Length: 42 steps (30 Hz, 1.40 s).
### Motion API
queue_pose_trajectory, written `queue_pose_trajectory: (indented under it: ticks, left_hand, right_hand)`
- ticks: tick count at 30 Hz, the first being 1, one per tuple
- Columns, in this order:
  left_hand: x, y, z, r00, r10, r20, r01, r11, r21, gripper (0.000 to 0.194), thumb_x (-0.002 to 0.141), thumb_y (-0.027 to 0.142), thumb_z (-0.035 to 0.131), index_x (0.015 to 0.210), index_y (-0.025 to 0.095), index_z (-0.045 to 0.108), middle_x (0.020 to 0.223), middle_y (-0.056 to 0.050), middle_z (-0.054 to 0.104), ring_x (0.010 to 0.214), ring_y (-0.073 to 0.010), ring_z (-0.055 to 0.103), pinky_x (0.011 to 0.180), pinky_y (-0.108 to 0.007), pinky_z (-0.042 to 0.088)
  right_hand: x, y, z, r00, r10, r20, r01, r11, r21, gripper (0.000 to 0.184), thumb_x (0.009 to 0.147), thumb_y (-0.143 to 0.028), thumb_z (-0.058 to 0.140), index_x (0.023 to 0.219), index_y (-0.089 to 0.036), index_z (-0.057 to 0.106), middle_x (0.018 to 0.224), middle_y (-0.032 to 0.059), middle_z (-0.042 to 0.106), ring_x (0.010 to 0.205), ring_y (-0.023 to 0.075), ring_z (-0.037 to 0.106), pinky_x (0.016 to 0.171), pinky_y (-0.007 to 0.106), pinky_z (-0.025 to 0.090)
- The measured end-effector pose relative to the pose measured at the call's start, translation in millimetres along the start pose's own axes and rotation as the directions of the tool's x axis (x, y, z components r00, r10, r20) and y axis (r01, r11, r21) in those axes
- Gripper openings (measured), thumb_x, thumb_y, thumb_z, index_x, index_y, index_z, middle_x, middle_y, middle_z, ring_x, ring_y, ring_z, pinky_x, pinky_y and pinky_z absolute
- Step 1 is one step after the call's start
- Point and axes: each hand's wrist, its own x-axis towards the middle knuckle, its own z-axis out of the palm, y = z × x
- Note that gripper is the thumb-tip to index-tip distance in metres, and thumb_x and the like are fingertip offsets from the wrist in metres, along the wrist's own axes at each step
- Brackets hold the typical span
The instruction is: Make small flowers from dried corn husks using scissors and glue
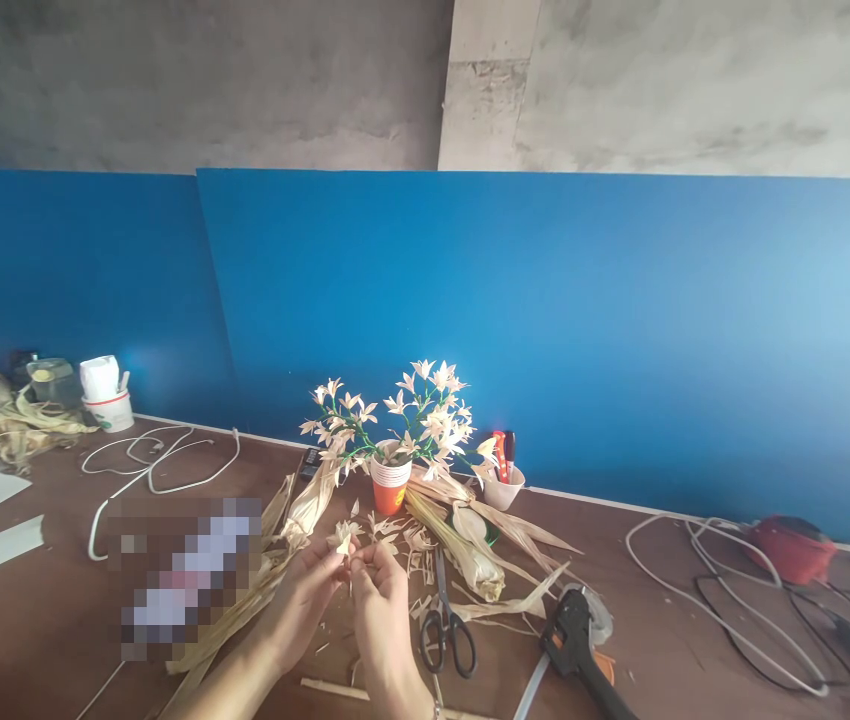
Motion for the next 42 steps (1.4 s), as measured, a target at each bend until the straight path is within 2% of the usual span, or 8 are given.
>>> queue_pose_trajectory:
  ticks: [7,11,17,29,32,36,39,42]
  left_hand:
    - [-1,5,4.5,1.000,0.024,-0.017,-0.025,0.998,-0.061,0.027,0.071,0.038,0.076,0.084,0.015,0.072,0.069,-0.002,0.066,0.066,-0.0146,0.060,0.065,-0.024,0.044]
    - [-7,10,11.4,1.000,0.017,0.011,-0.017,0.999,-0.032,0.028,0.071,0.042,0.075,0.080,0.016,0.069,0.063,0.000,0.063,0.054,-0.0121,0.056,0.054,-0.022,0.042]
    - [-3,12,8.2,0.965,0.210,-0.159,-0.159,0.945,0.285,0.027,0.065,0.042,0.078,0.067,0.016,0.069,0.068,-0.001,0.064,0.066,-0.0154,0.060,0.062,-0.023,0.045]
    - [0,10,-5.5,0.874,0.484,0.036,-0.405,0.686,0.605,0.017,0.076,0.032,0.068,0.064,0.020,0.070,0.085,-0.007,0.066,0.087,-0.0241,0.060,0.081,-0.031,0.047]
    - [-1,10,-2.2,0.844,0.535,0.032,-0.418,0.620,0.665,0.014,0.077,0.029,0.066,0.067,0.022,0.072,0.086,-0.007,0.066,0.088,-0.0255,0.060,0.079,-0.033,0.047]
    - [-3,9,3.0,0.808,0.582,0.089,-0.466,0.540,0.701,0.012,0.074,0.026,0.066,0.066,0.024,0.074,0.085,-0.008,0.066,0.086,-0.0272,0.060,0.077,-0.036,0.047]
    - [-4,7,3.6,0.799,0.593,0.103,-0.471,0.510,0.720,0.012,0.070,0.017,0.066,0.066,0.025,0.075,0.087,-0.007,0.066,0.087,-0.0276,0.059,0.078,-0.037,0.045]
    - [-5,3,2.5,0.811,0.579,0.088,-0.445,0.513,0.734,0.014,0.067,0.014,0.066,0.066,0.025,0.074,0.089,-0.007,0.066,0.089,-0.0279,0.058,0.079,-0.036,0.044]
  right_hand:
    - [2,4,3,0.998,0.013,0.069,-0.022,0.992,0.127,0.045,0.060,-0.058,0.074,0.068,-0.018,0.054,0.058,-0.0031,0.053,0.050,0.0084,0.038,0.048,0.021,0.030]
    - [5,11,3,0.992,0.022,0.122,-0.039,0.990,0.138,0.046,0.064,-0.061,0.071,0.069,-0.020,0.052,0.048,-0.0087,0.039,0.044,0.0068,0.028,0.045,0.020,0.024]
    - [4,9,0,0.993,-0.072,0.092,0.079,0.995,-0.068,0.047,0.064,-0.062,0.069,0.067,-0.017,0.058,0.056,-0.0024,0.053,0.052,0.0107,0.042,0.050,0.023,0.033]
    - [7,5,-14,0.968,-0.211,0.139,0.251,0.867,-0.431,0.017,0.082,-0.025,0.051,0.091,-0.016,0.062,0.071,0.0023,0.063,0.057,0.0143,0.051,0.053,0.025,0.038]
    - [7,-9,-22,0.876,-0.479,0.060,0.431,0.720,-0.544,0.016,0.080,-0.018,0.048,0.092,-0.020,0.058,0.087,0.0050,0.063,0.076,0.0187,0.056,0.067,0.030,0.044]
    - [2,-17,-22,0.663,-0.705,0.252,0.643,0.364,-0.674,0.014,0.079,-0.019,0.054,0.090,-0.024,0.060,0.100,0.0057,0.057,0.093,0.0229,0.051,0.079,0.036,0.041]
    - [-4,-14,-16,0.572,-0.764,0.300,0.617,0.160,-0.770,0.015,0.079,-0.014,0.055,0.086,-0.025,0.063,0.107,0.0063,0.055,0.094,0.0236,0.049,0.079,0.038,0.038]
    - [-10,-8,-9,0.531,-0.800,0.278,0.576,0.099,-0.812,0.016,0.078,-0.010,0.055,0.077,-0.023,0.064,0.107,0.0066,0.056,0.096,0.0245,0.048,0.081,0.039,0.036]
